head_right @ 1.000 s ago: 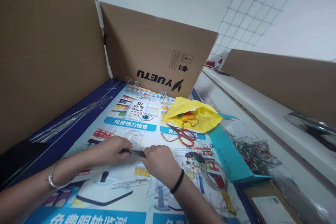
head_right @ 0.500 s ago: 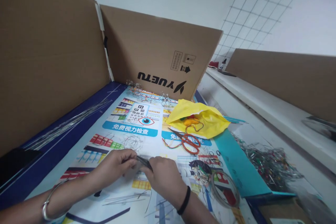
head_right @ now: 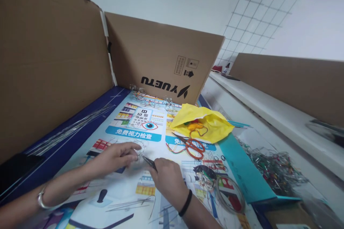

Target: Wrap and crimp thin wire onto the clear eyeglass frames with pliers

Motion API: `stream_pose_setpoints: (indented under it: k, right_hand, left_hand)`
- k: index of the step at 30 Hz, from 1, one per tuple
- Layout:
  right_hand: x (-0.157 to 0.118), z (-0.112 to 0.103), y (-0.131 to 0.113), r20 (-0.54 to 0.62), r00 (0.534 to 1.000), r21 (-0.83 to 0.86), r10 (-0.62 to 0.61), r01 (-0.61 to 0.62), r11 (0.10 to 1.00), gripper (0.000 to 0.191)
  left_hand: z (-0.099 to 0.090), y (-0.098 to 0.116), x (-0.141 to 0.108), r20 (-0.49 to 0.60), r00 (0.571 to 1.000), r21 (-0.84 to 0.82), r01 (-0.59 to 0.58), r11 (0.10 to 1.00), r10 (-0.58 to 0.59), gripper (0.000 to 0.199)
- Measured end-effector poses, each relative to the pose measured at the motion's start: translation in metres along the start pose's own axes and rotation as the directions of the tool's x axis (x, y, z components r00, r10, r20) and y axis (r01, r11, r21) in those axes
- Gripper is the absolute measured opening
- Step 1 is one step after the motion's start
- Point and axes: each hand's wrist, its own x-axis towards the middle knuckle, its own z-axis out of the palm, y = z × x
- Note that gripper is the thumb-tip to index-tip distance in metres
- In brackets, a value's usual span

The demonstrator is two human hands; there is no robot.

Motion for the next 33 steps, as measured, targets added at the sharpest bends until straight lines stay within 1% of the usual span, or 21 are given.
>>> stream_pose_setpoints:
  k: [2, 3, 5, 7, 9, 11, 14, 19, 22, 24, 27, 29, 31, 33]
  right_hand:
    - [0.004, 0.006, 0.005, -0.08, 0.997, 0.027, 0.014, -0.012, 1.0, 0.03]
    - [0.007, 0.01, 0.008, -0.117, 0.993, 0.042, 0.025, -0.02, 0.999, 0.031]
    - [0.014, 0.016, 0.011, -0.17, 0.985, 0.076, 0.043, -0.031, 0.997, 0.034]
    - [0.021, 0.02, 0.012, -0.195, 0.979, 0.098, 0.058, -0.039, 0.994, 0.035]
    - [0.029, 0.022, 0.011, -0.201, 0.977, 0.107, 0.063, -0.042, 0.993, 0.035]
    - [0.037, 0.023, 0.008, -0.206, 0.976, 0.113, 0.063, -0.04, 0.993, 0.036]
    - [0.047, 0.023, 0.007, -0.221, 0.972, 0.143, 0.077, -0.045, 0.989, 0.036]
    - [0.054, 0.027, 0.012, -0.252, 0.959, 0.27, 0.129, -0.059, 0.961, 0.038]
    - [0.053, 0.031, 0.014, -0.287, 0.946, 0.325, 0.149, -0.05, 0.944, 0.039]
    - [0.052, 0.033, 0.014, -0.307, 0.94, 0.325, 0.149, -0.044, 0.945, 0.039]
    - [0.051, 0.034, 0.013, -0.329, 0.935, 0.304, 0.134, -0.03, 0.952, 0.038]
    - [0.051, 0.035, 0.013, -0.344, 0.931, 0.29, 0.123, -0.02, 0.957, 0.038]
    - [0.05, 0.036, 0.013, -0.364, 0.925, 0.27, 0.109, -0.007, 0.963, 0.038]
    - [0.05, 0.037, 0.013, -0.386, 0.918, 0.245, 0.088, 0.01, 0.97, 0.038]
  left_hand:
    - [-0.015, 0.005, 0.004, -0.125, 0.992, -0.054, -0.012, 0.998, 0.006, 0.029]
    - [-0.021, 0.005, 0.007, -0.207, 0.978, -0.074, -0.015, 0.997, -0.001, 0.028]
    - [-0.032, 0.002, 0.012, -0.373, 0.928, -0.094, -0.034, 0.995, -0.003, 0.026]
    - [-0.038, -0.008, 0.018, -0.484, 0.875, -0.087, -0.044, 0.995, -0.003, 0.025]
    - [-0.04, -0.02, 0.023, -0.532, 0.847, -0.082, -0.05, 0.995, -0.002, 0.025]
    - [-0.039, -0.031, 0.027, -0.542, 0.84, -0.05, -0.052, 0.997, 0.017, 0.024]
    - [-0.035, -0.04, 0.029, -0.523, 0.849, 0.055, -0.054, 0.997, 0.074, 0.022]
    - [-0.029, -0.047, 0.029, -0.417, 0.895, 0.188, -0.087, 0.978, 0.16, 0.02]
    - [-0.027, -0.048, 0.027, -0.36, 0.909, 0.258, -0.121, 0.959, 0.211, 0.021]
    - [-0.026, -0.048, 0.026, -0.316, 0.914, 0.305, -0.157, 0.939, 0.255, 0.023]
    - [-0.023, -0.048, 0.026, -0.26, 0.911, 0.361, -0.216, 0.907, 0.321, 0.028]
    - [-0.02, -0.049, 0.027, -0.259, 0.902, 0.387, -0.23, 0.893, 0.344, 0.028]
    - [-0.019, -0.051, 0.028, -0.272, 0.893, 0.407, -0.231, 0.884, 0.359, 0.025]
    - [-0.019, -0.054, 0.029, -0.28, 0.886, 0.427, -0.23, 0.875, 0.37, 0.017]
